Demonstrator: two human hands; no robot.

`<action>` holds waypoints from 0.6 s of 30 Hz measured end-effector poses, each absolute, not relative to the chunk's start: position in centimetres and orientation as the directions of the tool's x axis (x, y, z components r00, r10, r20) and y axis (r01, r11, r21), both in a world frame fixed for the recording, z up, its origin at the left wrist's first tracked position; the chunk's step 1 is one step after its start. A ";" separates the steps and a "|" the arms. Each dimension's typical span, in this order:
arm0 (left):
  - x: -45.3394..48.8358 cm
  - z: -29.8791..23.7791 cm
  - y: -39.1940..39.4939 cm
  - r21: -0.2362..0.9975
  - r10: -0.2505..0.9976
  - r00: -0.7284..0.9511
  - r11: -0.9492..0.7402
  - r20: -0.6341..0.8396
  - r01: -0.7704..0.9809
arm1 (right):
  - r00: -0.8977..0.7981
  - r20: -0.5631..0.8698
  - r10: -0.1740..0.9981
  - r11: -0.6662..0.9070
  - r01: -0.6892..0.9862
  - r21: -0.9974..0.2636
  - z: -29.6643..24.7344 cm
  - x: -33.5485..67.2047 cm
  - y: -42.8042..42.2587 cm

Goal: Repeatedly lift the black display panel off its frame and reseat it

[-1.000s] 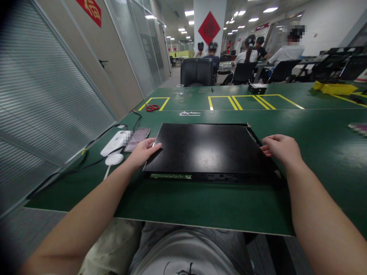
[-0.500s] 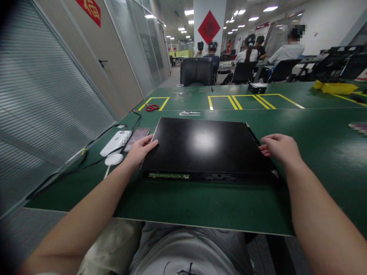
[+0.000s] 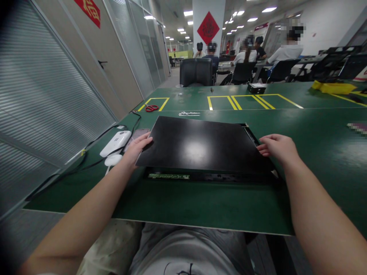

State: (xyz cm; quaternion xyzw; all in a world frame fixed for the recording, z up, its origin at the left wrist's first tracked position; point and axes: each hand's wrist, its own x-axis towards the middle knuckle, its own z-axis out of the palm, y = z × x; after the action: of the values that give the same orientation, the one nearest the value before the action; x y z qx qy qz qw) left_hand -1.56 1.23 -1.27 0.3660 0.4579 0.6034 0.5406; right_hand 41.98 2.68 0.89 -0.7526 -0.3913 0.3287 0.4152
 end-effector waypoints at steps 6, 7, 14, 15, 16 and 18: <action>-1.2 -1.2 1.2 0.931 0.975 -0.209 -0.014 -0.068 -0.365 | 0.491 -0.148 0.859 -0.330 0.309 -0.892 0.6 42.6 2.9; -1.2 -1.1 1.2 0.929 0.972 -0.224 -0.013 -0.076 -0.371 | 0.488 -0.146 0.861 -0.326 0.309 -0.893 0.5 42.7 3.0; -1.3 -0.7 1.0 0.922 0.973 -0.227 -0.042 -0.051 -0.385 | 0.486 -0.154 0.860 -0.343 0.327 -0.881 0.2 42.9 3.1; -1.3 -0.7 1.0 0.921 0.976 -0.214 -0.044 -0.043 -0.386 | 0.487 -0.156 0.859 -0.344 0.325 -0.881 0.2 42.9 3.1; -1.3 -0.7 1.0 0.921 0.978 -0.204 -0.045 -0.038 -0.387 | 0.489 -0.158 0.858 -0.346 0.323 -0.881 0.2 43.1 3.2; -1.4 -0.8 1.0 0.922 0.982 -0.188 -0.038 -0.038 -0.385 | 0.493 -0.156 0.856 -0.347 0.326 -0.880 0.1 43.3 3.2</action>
State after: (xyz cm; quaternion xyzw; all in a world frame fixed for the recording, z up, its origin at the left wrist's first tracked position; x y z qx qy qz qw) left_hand -1.35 1.02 -0.77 0.3413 0.4372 0.6345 0.5383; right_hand 43.28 3.24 0.09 -0.7566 -0.3905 0.3181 0.4171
